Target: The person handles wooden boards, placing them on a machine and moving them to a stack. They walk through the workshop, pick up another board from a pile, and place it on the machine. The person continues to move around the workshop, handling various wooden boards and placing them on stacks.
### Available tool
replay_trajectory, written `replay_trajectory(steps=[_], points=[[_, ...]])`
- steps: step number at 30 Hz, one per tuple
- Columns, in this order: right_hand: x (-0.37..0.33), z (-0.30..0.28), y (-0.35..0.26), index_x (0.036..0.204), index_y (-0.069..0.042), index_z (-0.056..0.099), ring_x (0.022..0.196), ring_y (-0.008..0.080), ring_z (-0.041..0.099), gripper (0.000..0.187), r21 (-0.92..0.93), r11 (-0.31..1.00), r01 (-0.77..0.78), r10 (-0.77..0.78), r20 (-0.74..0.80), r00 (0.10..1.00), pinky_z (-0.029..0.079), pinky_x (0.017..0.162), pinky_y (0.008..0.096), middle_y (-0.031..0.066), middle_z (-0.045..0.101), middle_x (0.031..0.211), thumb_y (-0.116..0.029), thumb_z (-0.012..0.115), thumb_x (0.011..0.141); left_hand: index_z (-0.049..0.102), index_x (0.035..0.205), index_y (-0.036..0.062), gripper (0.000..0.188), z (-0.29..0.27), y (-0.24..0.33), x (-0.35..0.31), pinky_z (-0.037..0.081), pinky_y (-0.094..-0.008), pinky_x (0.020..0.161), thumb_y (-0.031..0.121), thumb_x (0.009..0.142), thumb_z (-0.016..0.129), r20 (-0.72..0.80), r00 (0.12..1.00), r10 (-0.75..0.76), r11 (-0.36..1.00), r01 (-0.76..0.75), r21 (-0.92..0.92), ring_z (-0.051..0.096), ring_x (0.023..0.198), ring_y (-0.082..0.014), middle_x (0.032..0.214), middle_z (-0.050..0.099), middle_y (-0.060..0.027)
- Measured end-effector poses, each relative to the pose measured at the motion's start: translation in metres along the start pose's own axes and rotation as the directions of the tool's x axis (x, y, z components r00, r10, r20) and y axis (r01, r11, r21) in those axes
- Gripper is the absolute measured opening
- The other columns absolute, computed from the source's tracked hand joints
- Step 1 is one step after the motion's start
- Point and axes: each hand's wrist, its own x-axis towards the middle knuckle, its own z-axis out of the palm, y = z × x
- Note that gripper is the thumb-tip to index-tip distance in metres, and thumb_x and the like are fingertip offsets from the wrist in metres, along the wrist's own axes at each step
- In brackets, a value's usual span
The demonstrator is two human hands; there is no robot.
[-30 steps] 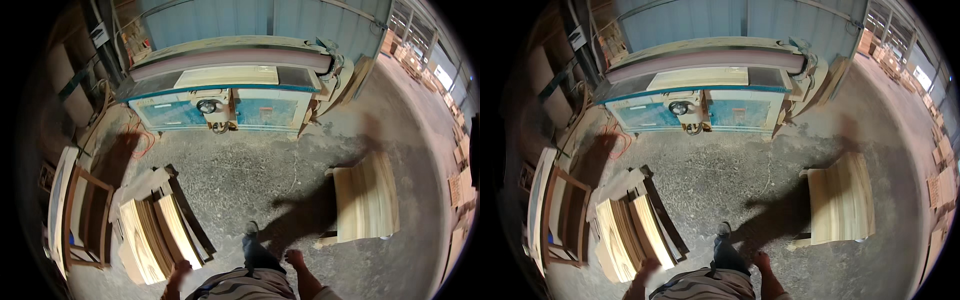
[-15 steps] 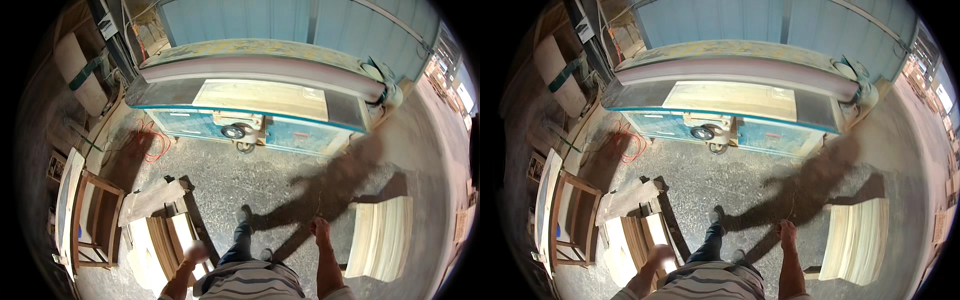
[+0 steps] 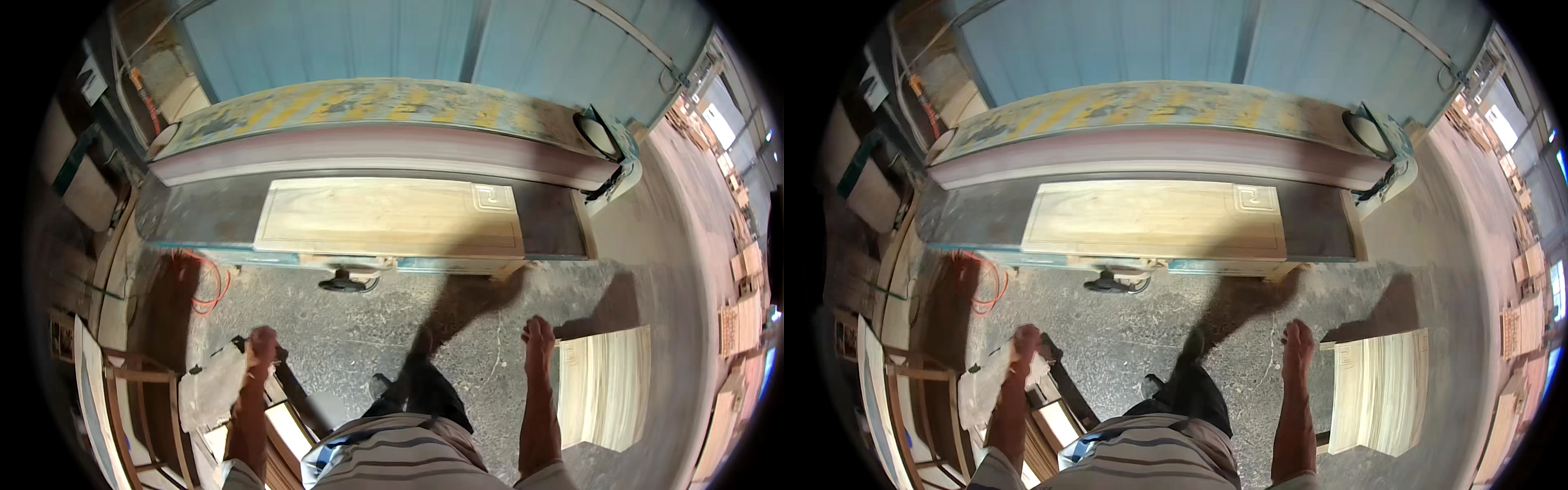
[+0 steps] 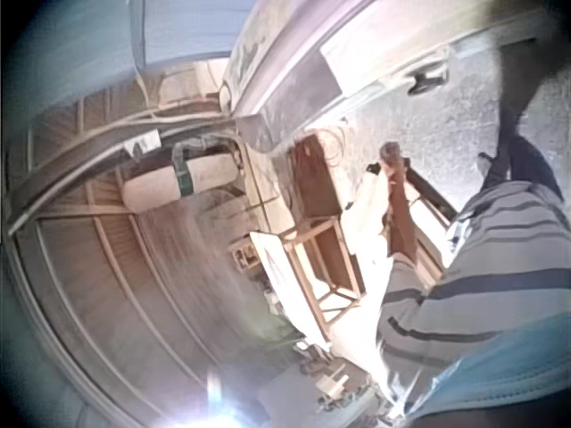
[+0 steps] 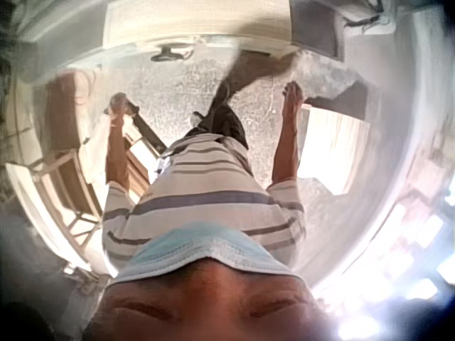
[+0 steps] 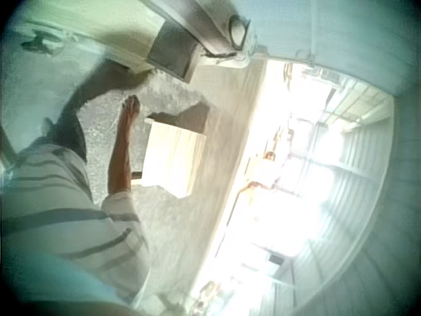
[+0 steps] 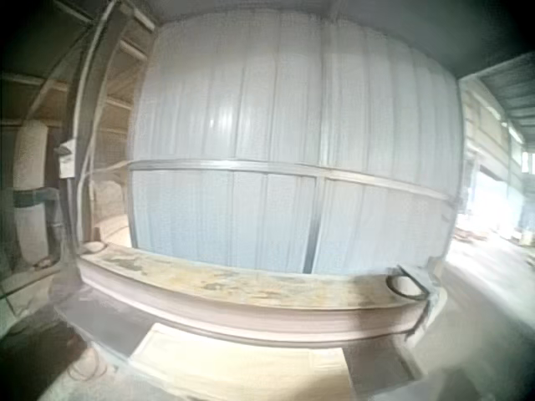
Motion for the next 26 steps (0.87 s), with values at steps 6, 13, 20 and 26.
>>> replay_trajectory(steps=[6,13,20,26], points=[[0.118,0.061,-0.046,0.111,0.000,0.050,0.085,0.0196,0.051,0.031,-0.290,0.870,0.398,-0.436,-0.076,0.897,0.042,0.077,0.0304,0.0105,0.054,0.094,-0.019,0.050,0.086,0.046,0.115,-0.0027,0.048,0.031,0.104,0.105,0.041,-0.0350,0.081,0.023,0.078,0.059,-0.203,0.975,0.092,0.977,-0.048,0.209,0.052,0.096,-0.0242,0.103,0.054,-0.0150],[0.185,0.129,-0.045,0.112,0.002,0.046,0.097,0.0361,0.051,0.037,-0.562,0.706,0.430,-0.526,-0.009,0.851,0.041,0.083,0.0403,0.0221,0.052,0.105,-0.017,0.057,0.082,0.046,0.112,-0.0023,0.048,-0.002,0.084,0.207,0.040,-0.0384,0.084,0.027,0.076,0.058,-0.314,0.893,0.323,0.838,-0.116,0.533,0.052,0.096,-0.0306,0.105,0.054,-0.0183],[0.193,0.146,-0.061,0.111,0.001,0.046,0.099,0.0372,0.048,0.040,-0.684,0.669,0.290,-0.354,0.050,0.934,0.036,0.085,0.0455,0.0211,0.053,0.102,-0.021,0.057,0.079,0.048,0.112,0.0007,0.055,0.040,0.123,0.261,0.040,-0.0413,0.085,0.035,0.070,0.057,-0.302,0.909,0.287,0.788,-0.045,0.614,0.052,0.100,-0.0353,0.110,0.054,-0.0199],[0.214,0.151,-0.061,0.120,-0.004,0.042,0.105,0.0367,0.045,0.049,-0.759,0.647,0.077,-0.091,0.024,0.996,0.034,0.091,0.0448,0.0201,0.051,0.113,-0.029,0.058,0.080,0.048,0.114,0.0040,0.055,0.077,0.164,0.247,0.042,-0.0432,0.082,0.036,0.069,0.052,-0.276,0.940,0.200,0.773,0.022,0.634,0.054,0.097,-0.0371,0.106,0.056,-0.0209]])
